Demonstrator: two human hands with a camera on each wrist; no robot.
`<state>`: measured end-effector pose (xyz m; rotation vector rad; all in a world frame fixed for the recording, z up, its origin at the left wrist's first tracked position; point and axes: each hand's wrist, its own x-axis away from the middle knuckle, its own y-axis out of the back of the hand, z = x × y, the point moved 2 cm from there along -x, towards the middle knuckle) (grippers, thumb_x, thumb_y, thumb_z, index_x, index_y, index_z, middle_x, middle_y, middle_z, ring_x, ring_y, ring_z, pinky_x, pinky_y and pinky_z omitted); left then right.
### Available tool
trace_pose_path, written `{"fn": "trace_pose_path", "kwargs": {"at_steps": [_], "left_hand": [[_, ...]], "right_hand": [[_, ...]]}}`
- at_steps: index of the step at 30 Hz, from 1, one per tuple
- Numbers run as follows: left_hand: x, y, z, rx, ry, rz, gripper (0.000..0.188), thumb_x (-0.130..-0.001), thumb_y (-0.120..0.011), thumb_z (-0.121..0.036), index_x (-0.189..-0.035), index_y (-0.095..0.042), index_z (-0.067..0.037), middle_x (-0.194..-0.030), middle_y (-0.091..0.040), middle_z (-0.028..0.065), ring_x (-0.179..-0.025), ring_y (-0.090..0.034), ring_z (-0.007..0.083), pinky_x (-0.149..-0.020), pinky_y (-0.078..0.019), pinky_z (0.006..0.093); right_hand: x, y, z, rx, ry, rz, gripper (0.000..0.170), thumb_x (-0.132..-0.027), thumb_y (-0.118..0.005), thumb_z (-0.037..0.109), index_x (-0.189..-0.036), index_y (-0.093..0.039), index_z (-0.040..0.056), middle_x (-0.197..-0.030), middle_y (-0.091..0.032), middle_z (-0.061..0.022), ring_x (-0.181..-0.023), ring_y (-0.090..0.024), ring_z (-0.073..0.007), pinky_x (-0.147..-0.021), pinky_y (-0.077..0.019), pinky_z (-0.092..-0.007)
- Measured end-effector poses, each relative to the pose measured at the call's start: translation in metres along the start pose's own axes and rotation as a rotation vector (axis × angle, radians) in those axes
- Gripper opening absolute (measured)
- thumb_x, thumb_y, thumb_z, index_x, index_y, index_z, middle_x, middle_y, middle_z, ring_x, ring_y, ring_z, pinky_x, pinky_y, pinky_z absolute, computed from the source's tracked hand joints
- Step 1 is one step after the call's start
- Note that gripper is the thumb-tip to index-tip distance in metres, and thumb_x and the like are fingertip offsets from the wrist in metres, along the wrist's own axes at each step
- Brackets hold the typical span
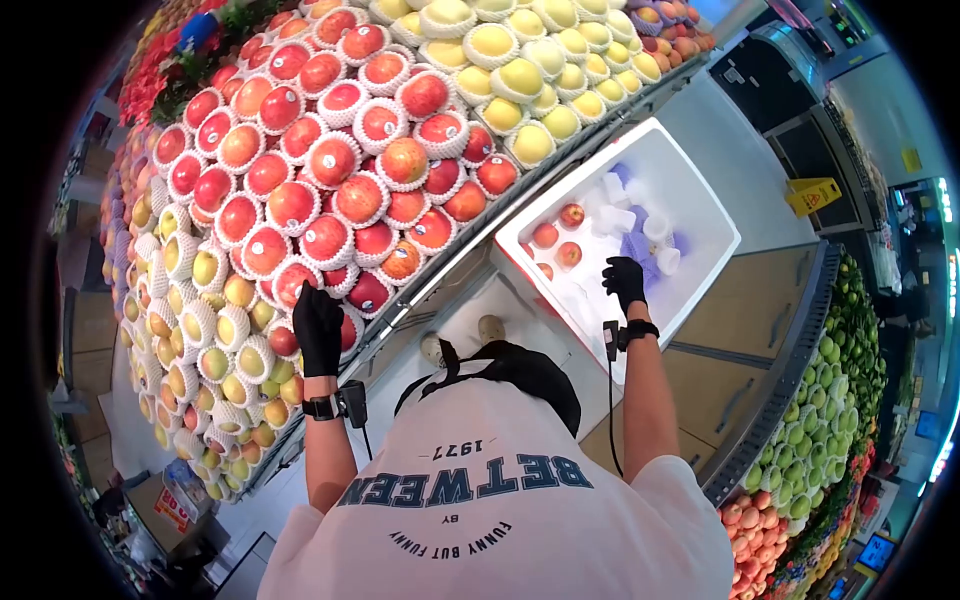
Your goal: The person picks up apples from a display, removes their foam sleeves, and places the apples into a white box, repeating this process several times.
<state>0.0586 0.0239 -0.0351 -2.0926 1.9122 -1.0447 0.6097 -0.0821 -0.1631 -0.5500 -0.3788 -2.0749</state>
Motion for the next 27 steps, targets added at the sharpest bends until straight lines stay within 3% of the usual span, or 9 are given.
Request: {"fn": "trace_pose_path", "kwargs": {"at_steps": [6,8,12,13,14,19,22,24,27], "left_hand": [[0.005,0.016,-0.011,-0.099,-0.111,0.034,0.039,-0.1,-0.038,-0.028,-0.063,-0.039,-0.014,-0.052,-0.032,-0.0037,-0.042,-0.028,0.0073,-0.041,-0.0219,0.0212],[0.006,0.014,-0.014,-0.762,-0.585,0.025,0.037,-0.1,-0.037,-0.025,-0.065,-0.039,-0.012,-0.055,-0.034,-0.0032,-0.045,-0.028,0.007,-0.043,-0.0225,0.0209],[0.014,0.021,-0.023,-0.265,-0.191,0.124,0.032,-0.098,-0.038,-0.019,-0.068,-0.043,-0.009,-0.059,-0.036,-0.0043,-0.049,-0.031,0.0056,-0.045,-0.0243,0.0212],[0.018,0.016,-0.029,-0.685,-0.459,0.081,0.035,-0.099,-0.037,-0.024,-0.067,-0.044,-0.009,-0.059,-0.035,-0.0053,-0.048,-0.029,0.004,-0.044,-0.0225,0.0204],[0.017,0.021,-0.029,-0.347,-0.252,0.103,0.031,-0.098,-0.04,-0.02,-0.069,-0.045,-0.008,-0.059,-0.035,-0.0056,-0.049,-0.03,0.0037,-0.044,-0.0234,0.0206],[0.014,0.039,-0.041,-0.361,-0.253,0.109,0.018,-0.091,-0.046,-0.006,-0.073,-0.049,-0.005,-0.06,-0.042,-0.0006,-0.049,-0.039,0.0094,-0.046,-0.031,0.0245],[0.016,0.038,-0.052,-0.917,-0.768,-0.042,0.016,-0.091,-0.046,-0.006,-0.075,-0.046,-0.004,-0.061,-0.039,0.0005,-0.053,-0.039,0.0104,-0.047,-0.0316,0.0247],[0.018,0.039,-0.064,-1.016,-0.844,-0.121,0.007,-0.086,-0.049,-0.002,-0.079,-0.048,-0.001,-0.064,-0.045,0.0092,-0.057,-0.045,0.019,-0.053,-0.0382,0.0316],[0.022,0.042,-0.08,-0.954,-0.644,-0.223,0.003,-0.083,-0.05,-0.001,-0.081,-0.049,-0.001,-0.067,-0.049,0.0102,-0.061,-0.048,0.0225,-0.057,-0.04,0.0334]], "right_hand": [[0.018,-0.058,0.045,0.301,0.088,-0.053,0.018,-0.086,-0.055,0.016,-0.095,-0.062,0.0029,-0.06,-0.054,-0.0026,-0.041,-0.047,-0.0112,-0.033,-0.0335,-0.0248],[0.02,-0.08,0.063,0.274,0.065,-0.019,0.021,-0.089,-0.056,0.024,-0.088,-0.061,0.0034,-0.056,-0.049,-0.0007,-0.037,-0.044,-0.0105,-0.032,-0.0314,-0.0248],[0.031,-0.128,0.095,0.207,0.124,0.039,0.026,-0.092,-0.054,0.027,-0.081,-0.058,0.0039,-0.053,-0.047,0.0005,-0.036,-0.044,-0.0104,-0.032,-0.0311,-0.0257],[0.032,-0.141,0.103,0.297,0.174,0.055,0.024,-0.092,-0.052,0.024,-0.08,-0.057,0.0045,-0.054,-0.047,0.0001,-0.038,-0.046,-0.0104,-0.033,-0.033,-0.026],[0.022,-0.148,0.104,0.639,0.562,0.191,0.021,-0.092,-0.051,0.021,-0.081,-0.057,0.004,-0.054,-0.049,-0.0017,-0.041,-0.049,-0.011,-0.035,-0.0362,-0.0257],[0.038,-0.198,0.134,0.206,0.309,0.344,0.017,-0.09,-0.053,0.018,-0.095,-0.061,0.0036,-0.06,-0.053,-0.0048,-0.046,-0.054,-0.0141,-0.04,-0.0416,-0.0258],[0.035,-0.232,0.154,0.151,0.322,0.363,0.017,-0.089,-0.056,0.016,-0.1,-0.059,0.0036,-0.062,-0.054,-0.0052,-0.048,-0.054,-0.0131,-0.041,-0.0422,-0.0258],[0.032,-0.252,0.172,0.239,0.383,0.375,0.015,-0.088,-0.059,0.015,-0.098,-0.056,0.0039,-0.064,-0.055,-0.0042,-0.049,-0.054,-0.0134,-0.043,-0.0425,-0.0254],[0.032,-0.29,0.208,0.322,0.496,0.391,0.019,-0.087,-0.063,0.02,-0.084,-0.054,0.004,-0.062,-0.055,-0.0035,-0.049,-0.054,-0.0122,-0.043,-0.0418,-0.0257]]}}
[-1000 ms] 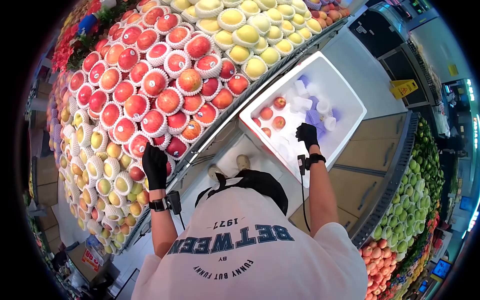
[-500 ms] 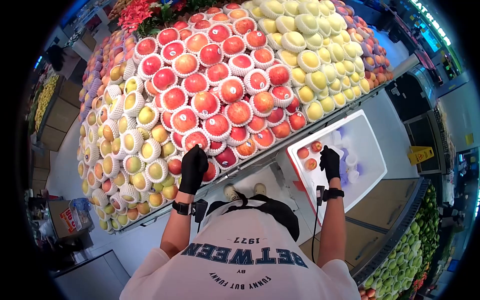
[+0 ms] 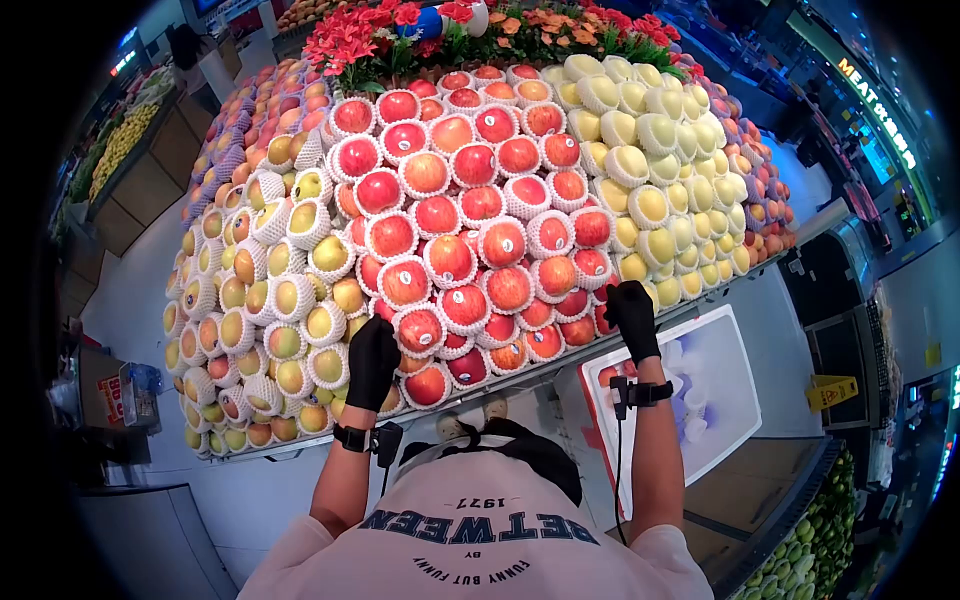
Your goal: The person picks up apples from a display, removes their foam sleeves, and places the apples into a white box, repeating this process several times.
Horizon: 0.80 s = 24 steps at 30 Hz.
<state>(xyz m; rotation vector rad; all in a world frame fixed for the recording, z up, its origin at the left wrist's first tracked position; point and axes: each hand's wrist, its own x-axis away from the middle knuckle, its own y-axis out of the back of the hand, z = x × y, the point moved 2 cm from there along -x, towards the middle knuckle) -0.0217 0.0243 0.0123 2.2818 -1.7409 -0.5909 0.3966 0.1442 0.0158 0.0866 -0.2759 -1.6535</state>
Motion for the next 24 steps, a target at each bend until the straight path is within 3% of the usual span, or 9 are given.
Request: {"fn": "trace_pose_path", "kwargs": {"at_steps": [3,7,8,9,11,12,18,21,24], "left_hand": [[-0.006,0.01,0.015,-0.113,-0.096,-0.126,0.008,-0.082,-0.051,0.0,-0.078,-0.044,-0.002,-0.067,-0.045,0.0078,-0.059,-0.042,0.019,-0.056,-0.0382,0.031],[-0.004,0.018,0.04,0.063,0.068,-0.242,0.023,-0.093,-0.047,-0.009,-0.071,-0.04,-0.008,-0.063,-0.036,-0.0023,-0.052,-0.034,0.0111,-0.046,-0.0303,0.0226],[-0.004,0.018,0.032,0.61,0.319,-0.255,0.033,-0.098,-0.043,-0.024,-0.067,-0.038,-0.016,-0.058,-0.031,-0.0064,-0.047,-0.031,0.0057,-0.041,-0.0256,0.0196],[-0.004,0.018,0.051,0.418,0.242,-0.327,0.039,-0.099,-0.039,-0.033,-0.063,-0.034,-0.02,-0.054,-0.027,-0.0078,-0.043,-0.028,0.0042,-0.038,-0.0237,0.0197],[-0.001,0.024,0.038,0.869,0.454,-0.33,0.04,-0.099,-0.039,-0.031,-0.062,-0.033,-0.02,-0.054,-0.026,-0.0074,-0.043,-0.028,0.0057,-0.038,-0.0236,0.0199],[0.001,0.025,0.038,0.851,0.436,-0.349,0.04,-0.099,-0.039,-0.031,-0.062,-0.032,-0.02,-0.054,-0.026,-0.0072,-0.043,-0.028,0.0059,-0.039,-0.0241,0.0198],[0.022,0.029,0.039,0.723,0.384,-0.45,0.04,-0.099,-0.04,-0.027,-0.062,-0.03,-0.017,-0.056,-0.024,-0.0059,-0.048,-0.025,0.0064,-0.045,-0.0263,0.0202],[0.028,0.031,0.048,1.124,0.441,-0.492,0.04,-0.099,-0.039,-0.027,-0.061,-0.033,-0.017,-0.052,-0.028,-0.0036,-0.045,-0.029,0.0082,-0.043,-0.0254,0.0236],[0.033,0.029,0.034,1.035,0.506,-0.563,0.04,-0.099,-0.04,-0.029,-0.061,-0.034,-0.017,-0.053,-0.03,-0.0042,-0.045,-0.029,0.0079,-0.044,-0.0254,0.0232]], "right_hand": [[-0.043,-0.01,0.019,0.005,0.055,0.044,0.024,-0.088,-0.061,0.025,-0.08,-0.056,0.003,-0.066,-0.057,-0.004,-0.054,-0.055,-0.0116,-0.049,-0.0452,-0.0262],[-0.096,-0.031,0.062,0.04,0.23,0.143,0.021,-0.086,-0.06,0.023,-0.094,-0.061,0.0035,-0.077,-0.06,-0.0023,-0.066,-0.056,-0.0095,-0.057,-0.0479,-0.0252],[-0.113,-0.035,0.071,0.131,0.257,0.152,0.022,-0.085,-0.061,0.022,-0.096,-0.061,0.0031,-0.08,-0.061,-0.0034,-0.07,-0.058,-0.0112,-0.061,-0.0489,-0.0262],[-0.13,-0.04,0.08,0.222,0.282,0.16,0.023,-0.084,-0.061,0.021,-0.098,-0.061,0.0027,-0.083,-0.062,-0.0045,-0.074,-0.059,-0.0129,-0.065,-0.0499,-0.0272],[-0.158,-0.054,0.1,0.337,0.45,0.159,0.029,-0.082,-0.063,0.021,-0.103,-0.06,0.0018,-0.092,-0.064,-0.0079,-0.086,-0.061,-0.0175,-0.077,-0.0492,-0.0294],[-0.179,-0.06,0.103,0.363,0.549,0.183,0.035,-0.08,-0.064,0.022,-0.108,-0.058,0.0019,-0.101,-0.063,-0.0114,-0.096,-0.06,-0.0208,-0.085,-0.0466,-0.0315],[-0.224,-0.102,0.162,0.516,0.632,0.199,0.052,-0.075,-0.07,0.031,-0.114,-0.055,0.0015,-0.11,-0.06,-0.0189,-0.102,-0.059,-0.0294,-0.089,-0.0467,-0.0359],[-0.247,-0.138,0.18,0.615,0.727,0.238,0.057,-0.073,-0.071,0.034,-0.118,-0.052,0.0044,-0.11,-0.059,-0.0198,-0.097,-0.059,-0.0313,-0.086,-0.047,-0.037],[-0.249,-0.185,0.202,0.575,0.745,0.358,0.059,-0.072,-0.071,0.035,-0.12,-0.051,0.0059,-0.115,-0.056,-0.0201,-0.102,-0.058,-0.0325,-0.087,-0.0463,-0.0377]]}}
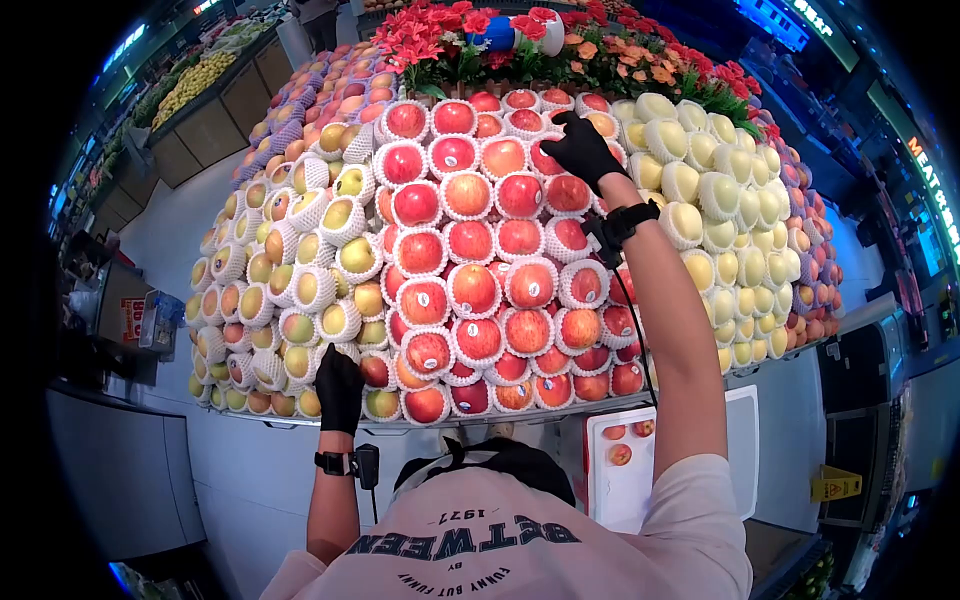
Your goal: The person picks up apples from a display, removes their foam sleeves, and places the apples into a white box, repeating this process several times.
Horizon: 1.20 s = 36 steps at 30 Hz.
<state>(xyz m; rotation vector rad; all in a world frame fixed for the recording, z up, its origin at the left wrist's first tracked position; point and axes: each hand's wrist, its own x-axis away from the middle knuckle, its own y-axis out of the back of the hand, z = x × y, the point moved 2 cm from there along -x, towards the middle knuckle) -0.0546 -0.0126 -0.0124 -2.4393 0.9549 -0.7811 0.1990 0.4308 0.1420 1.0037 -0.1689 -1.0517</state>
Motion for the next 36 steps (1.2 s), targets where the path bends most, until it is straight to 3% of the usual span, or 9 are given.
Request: {"fn": "trace_pose_path", "kwargs": {"at_steps": [5,7,15,18,23,26,29,32,36], "left_hand": [[0.01,0.008,0.004,-0.425,-0.208,-0.041,0.039,-0.099,-0.039,-0.03,-0.062,-0.036,-0.017,-0.054,-0.032,-0.005,-0.046,-0.03,0.0075,-0.045,-0.0254,0.0224],[0.017,0.005,0.004,-0.008,0.024,-0.024,0.038,-0.099,-0.039,-0.03,-0.063,-0.037,-0.017,-0.054,-0.033,-0.0053,-0.046,-0.03,0.0072,-0.045,-0.0254,0.0222],[0.037,0.019,-0.006,-0.008,0.022,-0.062,0.036,-0.098,-0.042,-0.03,-0.065,-0.042,-0.016,-0.055,-0.036,-0.0049,-0.047,-0.032,0.0066,-0.044,-0.0253,0.0218],[0.039,0.035,-0.007,-0.329,-0.133,-0.174,0.032,-0.097,-0.042,-0.026,-0.067,-0.043,-0.015,-0.057,-0.038,-0.0038,-0.049,-0.034,0.0061,-0.046,-0.029,0.0205],[0.061,0.022,-0.029,-1.15,-0.467,-0.176,0.022,-0.082,-0.064,-0.005,-0.074,-0.044,-0.008,-0.062,-0.041,-0.0023,-0.058,-0.039,0.0071,-0.052,-0.0377,0.0223],[0.058,0.039,-0.025,-1.107,-0.443,-0.168,0.029,-0.074,-0.071,0.001,-0.076,-0.043,-0.005,-0.062,-0.04,-0.0021,-0.059,-0.042,0.0091,-0.053,-0.0404,0.0246],[0.054,0.052,-0.021,-0.983,-0.417,-0.181,0.024,-0.084,-0.064,-0.006,-0.073,-0.042,-0.008,-0.062,-0.039,-0.0028,-0.056,-0.039,0.0075,-0.05,-0.0377,0.0227],[0.054,0.054,-0.026,-0.674,-0.303,-0.14,0.025,-0.093,-0.053,-0.013,-0.071,-0.041,-0.01,-0.062,-0.038,-0.0039,-0.054,-0.035,0.0058,-0.048,-0.0344,0.0203],[0.047,0.059,-0.028,-0.102,-0.094,-0.077,0.021,-0.098,-0.039,-0.011,-0.077,-0.043,-0.012,-0.063,-0.032,-0.0066,-0.055,-0.03,0.0036,-0.046,-0.029,0.0186]], "right_hand": [[-0.049,-0.045,0.058,-0.001,0.099,0.101,0.066,-0.069,-0.071,0.035,-0.123,-0.049,0.0033,-0.118,-0.055,-0.0246,-0.11,-0.054,-0.0359,-0.092,-0.0456,-0.0393],[-0.067,-0.063,0.072,0.115,0.159,0.132,0.074,-0.069,-0.071,0.04,-0.129,-0.046,0.0035,-0.12,-0.056,-0.0225,-0.11,-0.056,-0.0327,-0.093,-0.0446,-0.0369],[-0.125,-0.128,0.085,0.326,0.165,0.142,0.092,-0.061,-0.075,0.045,-0.135,-0.04,0.0035,-0.132,-0.047,-0.0223,-0.12,-0.048,-0.0354,-0.101,-0.0397,-0.0387],[-0.144,-0.15,0.083,0.339,0.072,0.262,0.102,-0.057,-0.077,0.049,-0.138,-0.034,0.004,-0.135,-0.044,-0.0221,-0.124,-0.045,-0.0343,-0.103,-0.0385,-0.0387],[-0.16,-0.172,0.073,0.368,-0.035,0.268,0.108,-0.049,-0.081,0.052,-0.136,-0.037,0.005,-0.128,-0.05,-0.0227,-0.116,-0.052,-0.0343,-0.097,-0.0434,-0.0384],[-0.166,-0.171,0.07,0.381,-0.033,0.273,0.102,-0.049,-0.08,0.047,-0.132,-0.04,0.0028,-0.124,-0.054,-0.0233,-0.112,-0.056,-0.0336,-0.095,-0.0454,-0.0373],[-0.162,-0.159,0.079,0.303,0.013,0.24,0.087,-0.05,-0.079,0.042,-0.12,-0.05,-0.0003,-0.115,-0.058,-0.0239,-0.106,-0.058,-0.0344,-0.092,-0.0473,-0.0369],[-0.155,-0.144,0.078,0.197,0.013,0.088,0.068,-0.05,-0.078,0.035,-0.104,-0.058,-0.0016,-0.102,-0.062,-0.0239,-0.099,-0.06,-0.0353,-0.085,-0.0494,-0.0387],[-0.147,-0.113,0.075,0.166,0.108,-0.143,0.068,-0.054,-0.079,0.038,-0.109,-0.057,0.0036,-0.104,-0.061,-0.0241,-0.1,-0.059,-0.0358,-0.086,-0.0496,-0.0407]]}}
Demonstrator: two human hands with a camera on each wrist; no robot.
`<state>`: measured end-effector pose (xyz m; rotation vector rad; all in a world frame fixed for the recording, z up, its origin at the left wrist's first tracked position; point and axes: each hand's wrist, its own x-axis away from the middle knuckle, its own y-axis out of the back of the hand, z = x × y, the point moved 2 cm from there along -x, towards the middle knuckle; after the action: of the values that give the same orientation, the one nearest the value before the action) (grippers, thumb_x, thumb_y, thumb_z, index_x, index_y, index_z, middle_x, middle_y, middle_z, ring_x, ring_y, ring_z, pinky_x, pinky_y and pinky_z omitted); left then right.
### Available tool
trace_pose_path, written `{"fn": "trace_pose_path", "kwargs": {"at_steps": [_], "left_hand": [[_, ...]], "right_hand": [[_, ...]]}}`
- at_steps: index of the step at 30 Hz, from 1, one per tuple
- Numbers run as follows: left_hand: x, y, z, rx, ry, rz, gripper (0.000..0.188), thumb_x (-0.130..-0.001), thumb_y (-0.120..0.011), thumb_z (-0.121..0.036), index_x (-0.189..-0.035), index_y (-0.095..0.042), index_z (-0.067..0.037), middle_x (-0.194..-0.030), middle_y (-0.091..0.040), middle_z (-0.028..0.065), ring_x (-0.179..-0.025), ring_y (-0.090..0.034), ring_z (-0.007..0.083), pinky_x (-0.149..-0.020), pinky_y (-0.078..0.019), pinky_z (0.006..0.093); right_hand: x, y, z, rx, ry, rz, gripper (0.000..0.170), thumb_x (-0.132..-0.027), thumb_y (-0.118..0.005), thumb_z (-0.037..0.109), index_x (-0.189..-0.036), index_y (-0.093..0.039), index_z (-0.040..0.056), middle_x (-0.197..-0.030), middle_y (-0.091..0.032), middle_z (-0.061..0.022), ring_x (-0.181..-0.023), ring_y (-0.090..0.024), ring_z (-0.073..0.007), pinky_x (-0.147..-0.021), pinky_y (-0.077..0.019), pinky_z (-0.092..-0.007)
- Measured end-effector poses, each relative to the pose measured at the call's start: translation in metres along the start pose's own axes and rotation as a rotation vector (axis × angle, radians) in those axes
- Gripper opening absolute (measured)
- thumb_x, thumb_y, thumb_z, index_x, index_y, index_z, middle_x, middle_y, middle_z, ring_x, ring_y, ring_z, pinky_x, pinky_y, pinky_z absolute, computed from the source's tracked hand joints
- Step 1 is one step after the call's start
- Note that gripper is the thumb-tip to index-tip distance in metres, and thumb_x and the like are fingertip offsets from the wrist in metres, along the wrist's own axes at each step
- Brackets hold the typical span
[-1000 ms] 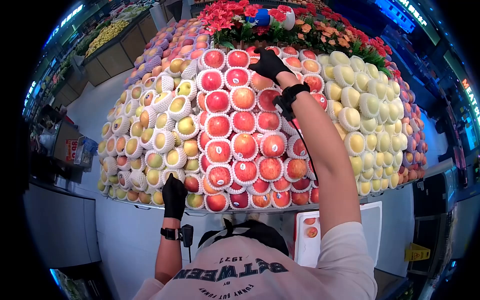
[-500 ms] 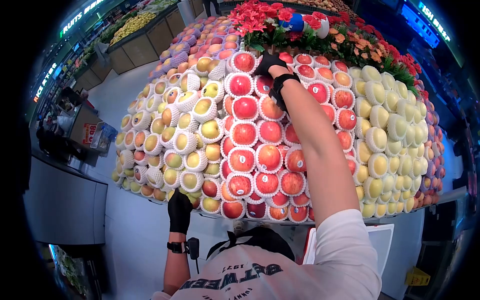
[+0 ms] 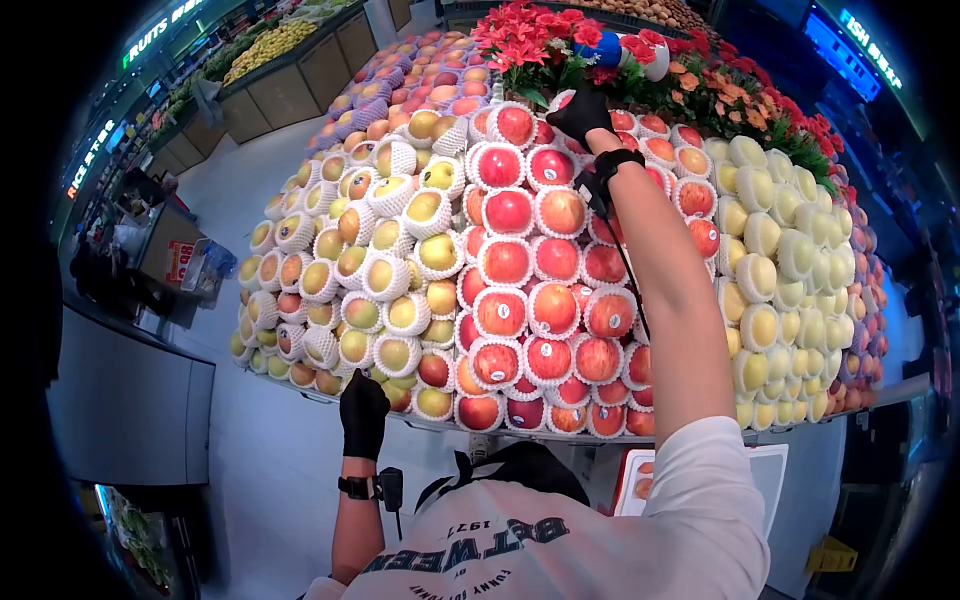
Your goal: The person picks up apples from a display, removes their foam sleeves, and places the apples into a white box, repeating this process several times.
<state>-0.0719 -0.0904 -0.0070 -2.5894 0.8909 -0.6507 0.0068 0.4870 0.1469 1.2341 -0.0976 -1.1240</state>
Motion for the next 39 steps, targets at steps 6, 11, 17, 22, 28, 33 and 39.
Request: {"fn": "trace_pose_path", "kwargs": {"at_steps": [6,11,17,22,28,33,39], "left_hand": [[-0.016,-0.008,0.006,-0.304,-0.182,0.084,0.034,-0.098,-0.041,-0.028,-0.066,-0.041,-0.015,-0.058,-0.036,-0.0041,-0.049,-0.035,0.007,-0.044,-0.0282,0.0224],[-0.022,-0.018,0.003,0.095,0.204,0.322,0.035,-0.098,-0.039,-0.028,-0.069,-0.046,-0.011,-0.059,-0.043,-0.0005,-0.054,-0.044,0.0102,-0.051,-0.0353,0.0234],[-0.018,-0.06,-0.003,-0.577,-0.306,0.607,0.02,-0.096,-0.044,-0.016,-0.087,-0.054,-0.002,-0.083,-0.058,0.0068,-0.075,-0.057,0.0145,-0.066,-0.0477,0.0273],[0.0,-0.108,-0.001,-0.422,-0.159,0.87,0.025,-0.092,-0.048,-0.007,-0.115,-0.048,0.003,-0.109,-0.057,0.0128,-0.103,-0.059,0.0227,-0.088,-0.0512,0.0342],[0.025,-0.148,0.026,-0.157,0.278,1.033,0.049,-0.095,-0.047,-0.014,-0.139,-0.027,-0.005,-0.127,-0.045,0.0129,-0.114,-0.054,0.0254,-0.095,-0.0479,0.0383],[0.045,-0.162,0.056,-0.197,0.467,1.024,0.057,-0.094,-0.052,-0.019,-0.142,-0.023,-0.006,-0.118,-0.051,0.0126,-0.105,-0.057,0.023,-0.088,-0.0511,0.0369],[0.059,-0.174,0.073,-0.242,0.38,1.019,0.046,-0.095,-0.049,-0.02,-0.134,-0.034,-0.001,-0.123,-0.051,0.015,-0.107,-0.058,0.0251,-0.086,-0.053,0.0373]], "right_hand": [[0.05,0.048,-0.004,-0.387,0.037,-0.084,0.071,-0.057,-0.08,0.028,-0.118,-0.05,0.0049,-0.112,-0.058,-0.0193,-0.105,-0.057,-0.0322,-0.088,-0.0475,-0.0381],[0.131,0.099,0.021,-0.378,-0.061,-0.049,0.069,-0.068,-0.079,0.022,-0.126,-0.047,0.0044,-0.121,-0.054,-0.0123,-0.11,-0.054,-0.0192,-0.09,-0.0463,-0.0315],[0.25,0.114,0.047,-0.508,-0.161,0.024,0.074,-0.067,-0.079,0.024,-0.129,-0.043,0.0053,-0.123,-0.054,-0.0128,-0.113,-0.054,-0.0242,-0.092,-0.0458,-0.0334],[0.342,0.112,0.07,-0.518,-0.221,0.034,0.075,-0.07,-0.077,0.023,-0.134,-0.041,0.0071,-0.131,-0.048,-0.0127,-0.122,-0.046,-0.023,-0.1,-0.0395,-0.036],[0.426,0.105,0.121,-0.573,-0.285,0.015,0.08,-0.066,-0.079,0.026,-0.132,-0.04,0.0034,-0.13,-0.047,-0.0178,-0.121,-0.046,-0.0299,-0.1,-0.0389,-0.0378],[0.47,0.101,0.131,-0.442,-0.297,0.021,0.082,-0.066,-0.079,0.027,-0.132,-0.037,0.0009,-0.132,-0.043,-0.0191,-0.123,-0.044,-0.0307,-0.101,-0.0379,-0.0384],[0.496,0.122,0.124,-0.46,-0.397,-0.054,0.083,-0.069,-0.079,0.031,-0.135,-0.036,0.0029,-0.133,-0.045,-0.0163,-0.12,-0.048,-0.0267,-0.096,-0.0415,-0.0364]]}}
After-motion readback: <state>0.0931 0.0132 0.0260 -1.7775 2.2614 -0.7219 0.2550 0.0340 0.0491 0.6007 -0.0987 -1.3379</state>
